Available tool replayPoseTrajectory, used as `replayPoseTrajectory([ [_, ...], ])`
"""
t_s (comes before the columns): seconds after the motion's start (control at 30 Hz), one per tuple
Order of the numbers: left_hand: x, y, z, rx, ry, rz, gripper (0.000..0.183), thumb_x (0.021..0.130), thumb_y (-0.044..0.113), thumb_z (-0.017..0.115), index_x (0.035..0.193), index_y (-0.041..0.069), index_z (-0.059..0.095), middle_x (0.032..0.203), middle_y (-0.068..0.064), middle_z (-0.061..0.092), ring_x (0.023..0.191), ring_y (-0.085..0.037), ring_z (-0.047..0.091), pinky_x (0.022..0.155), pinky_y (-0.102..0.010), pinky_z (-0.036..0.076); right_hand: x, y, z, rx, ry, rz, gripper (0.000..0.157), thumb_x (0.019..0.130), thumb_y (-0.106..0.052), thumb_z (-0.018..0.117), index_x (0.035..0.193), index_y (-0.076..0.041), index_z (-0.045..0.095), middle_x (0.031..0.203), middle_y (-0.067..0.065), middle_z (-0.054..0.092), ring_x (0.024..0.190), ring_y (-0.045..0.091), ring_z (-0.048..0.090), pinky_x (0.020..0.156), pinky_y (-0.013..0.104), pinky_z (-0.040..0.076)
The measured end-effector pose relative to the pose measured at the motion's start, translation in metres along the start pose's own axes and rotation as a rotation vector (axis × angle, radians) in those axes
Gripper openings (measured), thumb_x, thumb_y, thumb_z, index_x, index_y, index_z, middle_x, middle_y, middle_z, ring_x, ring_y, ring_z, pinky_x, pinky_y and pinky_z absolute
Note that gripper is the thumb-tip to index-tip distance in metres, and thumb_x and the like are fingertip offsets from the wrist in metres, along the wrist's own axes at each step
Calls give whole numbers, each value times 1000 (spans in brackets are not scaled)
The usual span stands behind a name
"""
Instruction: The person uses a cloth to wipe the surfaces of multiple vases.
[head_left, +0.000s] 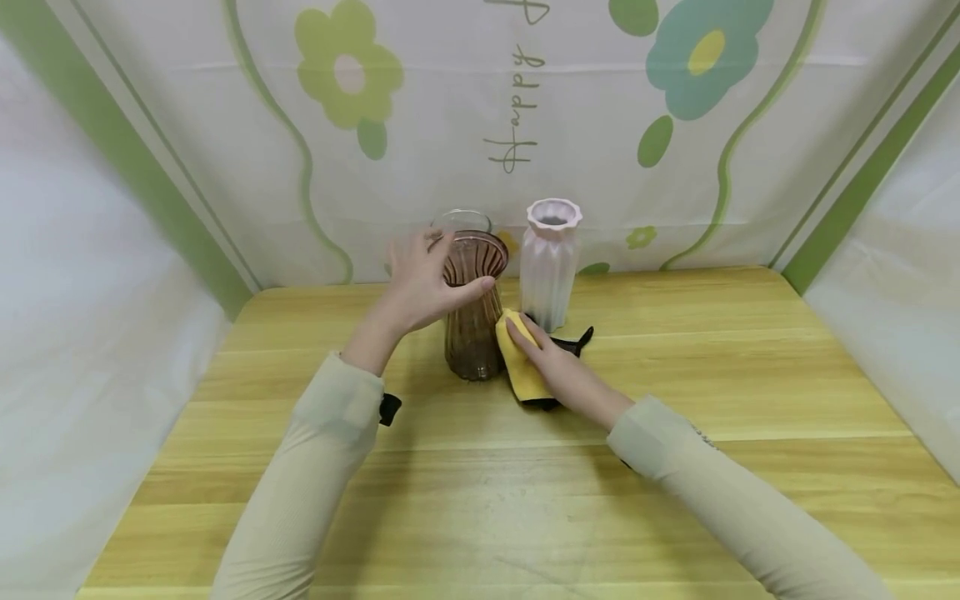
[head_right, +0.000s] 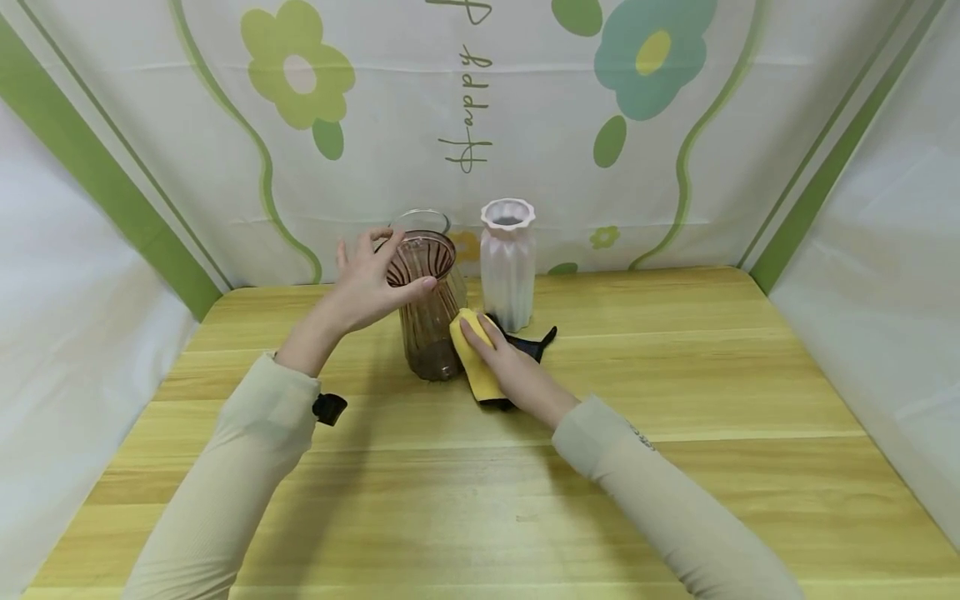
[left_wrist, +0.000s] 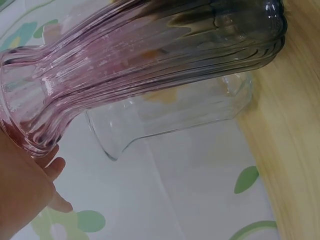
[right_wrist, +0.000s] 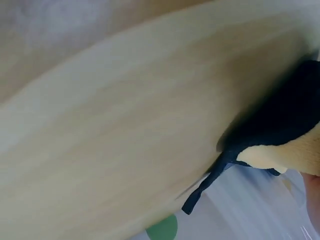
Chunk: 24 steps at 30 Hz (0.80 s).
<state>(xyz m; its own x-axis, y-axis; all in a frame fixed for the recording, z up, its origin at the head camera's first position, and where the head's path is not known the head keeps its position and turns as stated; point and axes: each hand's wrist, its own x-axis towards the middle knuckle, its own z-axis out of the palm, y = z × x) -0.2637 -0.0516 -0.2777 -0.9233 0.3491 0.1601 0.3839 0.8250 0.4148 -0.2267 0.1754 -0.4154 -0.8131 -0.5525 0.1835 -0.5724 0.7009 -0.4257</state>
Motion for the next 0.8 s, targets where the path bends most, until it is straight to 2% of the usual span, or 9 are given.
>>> replayPoseTrajectory([
  [0.07,-1,0,1,3,14,-12,93,83,64,56,152,11,24,154,-17,23,145,-30,17,115,-63,-10,-1,1,1,17,2,-7,75,99,5,37,155,-31,1,163,9,3,129,45,45,98,54,46],
  [0.13,-1,0,2,15,22,-19,92,83,64,56,152,11,26,153,-17,25,144,-30,18,115,-63,-10,0,0,1,4,53,-41,74,98,6,40,155,-25,6,162,14,8,121,44,53,91,48,51],
  [0.2,-1,0,1,24,21,-20,92,83,63,57,151,9,26,153,-18,26,144,-31,19,115,-63,-12,3,-3,1,-24,135,-83,70,96,5,44,155,-17,13,159,19,17,102,41,63,79,41,55],
  [0.3,-1,1,-2,40,8,-23,93,83,61,58,151,6,27,154,-17,27,145,-31,20,115,-63,-12,11,-11,-3,-60,283,-147,63,94,6,50,151,-4,25,152,27,28,80,34,64,61,31,53],
  [0.43,0,2,-5,48,-24,-2,92,85,58,57,150,3,26,155,-16,27,145,-33,21,113,-66,-12,23,-20,-11,-30,416,-189,58,92,7,51,146,4,31,148,31,32,109,41,59,77,35,58],
  [0.5,1,1,-6,34,-41,18,90,86,56,56,150,1,25,156,-16,26,146,-34,20,113,-65,-13,26,-22,-13,-11,431,-193,57,92,8,50,146,6,30,148,31,31,128,44,46,88,40,55],
  [0.6,1,0,-7,8,-68,38,89,86,52,55,151,0,22,158,-16,21,147,-36,16,113,-64,-15,27,-24,-15,-7,401,-183,57,93,7,49,146,7,29,149,31,28,132,45,42,90,40,54],
  [0.7,1,-1,-7,6,-82,41,91,86,54,54,152,2,19,159,-15,18,148,-36,12,113,-63,-15,25,-24,-14,-30,358,-168,57,94,6,50,147,5,29,150,32,27,113,43,57,71,31,58],
  [0.8,2,-1,-6,5,-76,39,93,85,58,54,152,4,18,159,-13,18,149,-34,12,114,-64,-14,20,-21,-12,-47,305,-145,58,95,4,50,148,1,28,151,31,26,86,37,64,53,24,48],
])
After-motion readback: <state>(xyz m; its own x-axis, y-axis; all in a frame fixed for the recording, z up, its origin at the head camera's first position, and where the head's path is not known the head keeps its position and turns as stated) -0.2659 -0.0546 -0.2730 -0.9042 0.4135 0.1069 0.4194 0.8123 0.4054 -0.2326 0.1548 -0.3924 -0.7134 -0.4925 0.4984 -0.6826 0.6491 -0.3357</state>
